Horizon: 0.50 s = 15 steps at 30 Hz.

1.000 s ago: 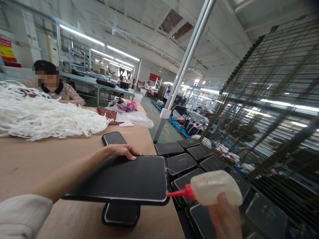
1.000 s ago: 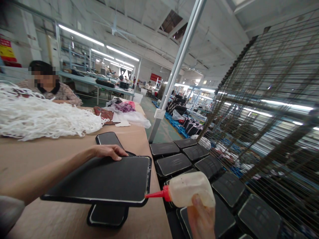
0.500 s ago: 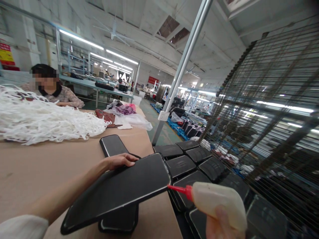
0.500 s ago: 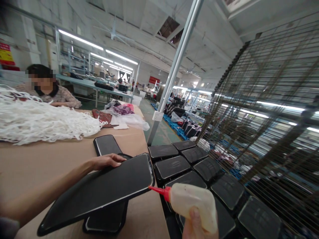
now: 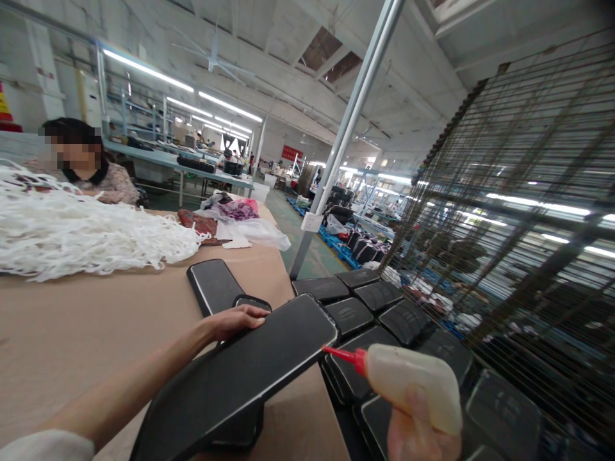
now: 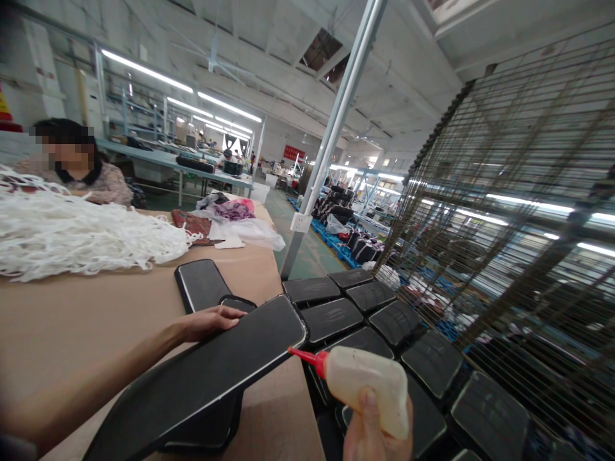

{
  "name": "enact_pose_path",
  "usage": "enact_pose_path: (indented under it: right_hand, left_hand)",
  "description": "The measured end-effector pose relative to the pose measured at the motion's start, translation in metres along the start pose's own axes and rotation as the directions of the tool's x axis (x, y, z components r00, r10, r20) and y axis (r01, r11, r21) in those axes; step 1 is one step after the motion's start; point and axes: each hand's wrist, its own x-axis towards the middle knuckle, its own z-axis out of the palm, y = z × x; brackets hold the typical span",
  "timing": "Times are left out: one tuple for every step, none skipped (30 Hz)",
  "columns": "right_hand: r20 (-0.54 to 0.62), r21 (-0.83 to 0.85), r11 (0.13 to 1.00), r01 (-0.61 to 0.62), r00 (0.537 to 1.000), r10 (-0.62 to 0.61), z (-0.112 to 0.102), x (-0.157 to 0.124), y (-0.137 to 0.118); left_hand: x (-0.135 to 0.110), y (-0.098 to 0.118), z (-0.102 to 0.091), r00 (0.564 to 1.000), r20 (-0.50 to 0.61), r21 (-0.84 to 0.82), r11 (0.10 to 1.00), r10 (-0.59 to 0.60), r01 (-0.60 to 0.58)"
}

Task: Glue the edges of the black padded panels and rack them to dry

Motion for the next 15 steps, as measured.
enact_pose_path:
  right_hand:
    - [0.005,0.002,1.000,-0.010,1.000,0.010,0.000,0.000,0.000]
    - [0.010,0.009,1.000,-0.022,1.000,0.022,0.001,0.000,0.001]
    - [0.017,0.019,0.999,-0.033,0.999,0.033,0.001,0.000,0.002]
    - [0.022,0.029,0.999,-0.040,0.999,0.039,0.001,0.000,0.004]
    - [0.028,0.036,0.998,-0.046,0.999,0.045,0.001,0.000,0.005]
    - [0.028,0.032,0.998,-0.048,0.999,0.047,0.001,-0.001,0.007]
    - [0.023,0.020,0.999,-0.046,0.999,0.046,0.002,-0.001,0.008]
    - [0.019,-0.003,0.999,-0.042,0.999,0.042,0.002,-0.002,0.009]
    - [0.017,-0.026,0.999,-0.035,0.999,0.035,0.003,-0.003,0.009]
    - [0.018,-0.048,0.998,-0.028,0.999,0.029,0.004,-0.004,0.009]
    - [0.024,-0.056,0.998,-0.025,0.999,0.027,0.004,-0.006,0.008]
    - [0.033,-0.047,0.999,-0.028,0.999,0.029,0.005,-0.006,0.008]
    - [0.043,-0.026,0.999,-0.037,0.998,0.038,0.005,-0.007,0.008]
    - [0.050,-0.005,0.999,-0.050,0.997,0.050,0.006,-0.008,0.008]
    - [0.052,0.018,0.998,-0.065,0.997,0.064,0.006,-0.009,0.009]
  left_hand:
    - [0.001,-0.001,0.000,1.000,0.000,-0.013,1.000,0.001,-0.001]
    - [0.002,-0.002,0.000,1.000,0.001,-0.025,1.000,0.001,-0.001]
    - [0.002,-0.003,0.000,1.000,0.002,-0.034,0.999,0.001,-0.001]
    - [0.003,-0.004,0.000,1.000,0.003,-0.040,0.999,0.000,0.000]
    - [0.004,-0.004,0.000,1.000,0.005,-0.043,0.999,-0.001,0.001]
    - [0.005,-0.004,0.000,1.000,0.004,-0.045,0.999,0.000,0.000]
    - [0.005,-0.005,0.000,1.000,0.003,-0.047,0.999,-0.001,0.001]
    - [0.006,-0.005,0.000,1.000,0.001,-0.049,0.999,-0.002,0.002]
    - [0.007,-0.005,0.001,1.000,-0.003,-0.052,0.999,-0.003,0.003]
    - [0.008,-0.005,0.001,1.000,-0.008,-0.054,0.999,-0.004,0.004]
    - [0.009,-0.006,0.001,1.000,-0.012,-0.057,0.998,-0.006,0.006]
    - [0.010,-0.006,0.000,1.000,-0.015,-0.060,0.998,-0.008,0.007]
    - [0.011,-0.007,0.000,1.000,-0.018,-0.063,0.998,-0.010,0.008]
    - [0.011,-0.007,0.000,1.000,-0.020,-0.067,0.998,-0.010,0.009]
    - [0.012,-0.008,-0.001,1.000,-0.023,-0.070,0.997,-0.012,0.010]
